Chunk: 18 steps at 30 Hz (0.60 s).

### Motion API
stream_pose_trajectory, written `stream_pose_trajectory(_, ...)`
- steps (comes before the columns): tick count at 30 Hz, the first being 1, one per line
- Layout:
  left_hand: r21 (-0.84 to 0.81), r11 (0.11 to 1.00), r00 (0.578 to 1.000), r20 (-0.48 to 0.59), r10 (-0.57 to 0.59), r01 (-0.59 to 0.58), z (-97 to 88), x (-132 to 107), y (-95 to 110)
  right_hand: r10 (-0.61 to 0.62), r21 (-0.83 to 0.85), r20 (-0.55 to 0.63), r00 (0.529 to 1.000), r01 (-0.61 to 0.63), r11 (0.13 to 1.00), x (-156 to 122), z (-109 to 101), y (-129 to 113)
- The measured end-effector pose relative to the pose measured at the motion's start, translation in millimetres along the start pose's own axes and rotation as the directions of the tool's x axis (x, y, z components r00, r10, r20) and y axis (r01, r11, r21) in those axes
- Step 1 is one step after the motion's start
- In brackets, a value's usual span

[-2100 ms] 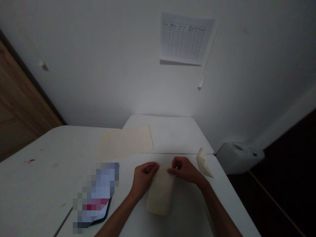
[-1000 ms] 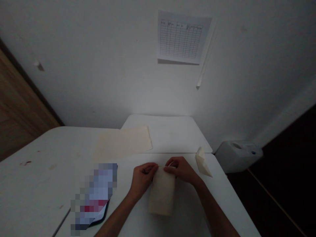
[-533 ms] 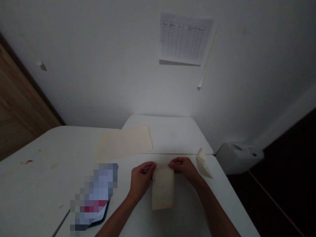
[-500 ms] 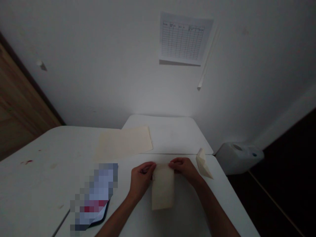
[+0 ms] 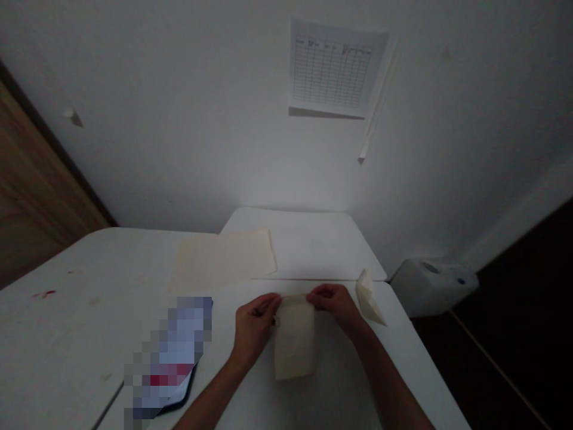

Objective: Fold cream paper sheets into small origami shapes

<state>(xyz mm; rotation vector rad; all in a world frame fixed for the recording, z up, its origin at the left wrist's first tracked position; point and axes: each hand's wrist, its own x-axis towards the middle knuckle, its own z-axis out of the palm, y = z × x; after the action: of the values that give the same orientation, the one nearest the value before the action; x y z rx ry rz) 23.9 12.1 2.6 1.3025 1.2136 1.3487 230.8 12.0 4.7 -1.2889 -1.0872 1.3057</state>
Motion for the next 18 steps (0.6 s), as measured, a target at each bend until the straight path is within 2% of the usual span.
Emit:
stream_pose_trajectory(11,-0.015,0.999,0.999,0.003,-0.041,0.041,1.6,-0.2,7.3,-0.006,0.031,-0.001,1.0,0.006,0.999,0.7,-1.4,0.3)
stream_pose_trajectory(18,-0.032,0.998,0.998,0.018,-0.062,0.063,1.0,2.1,3.2,0.004,0.039,0.042,0.999,-0.006,0.999,-3.1,5.7,-2.9)
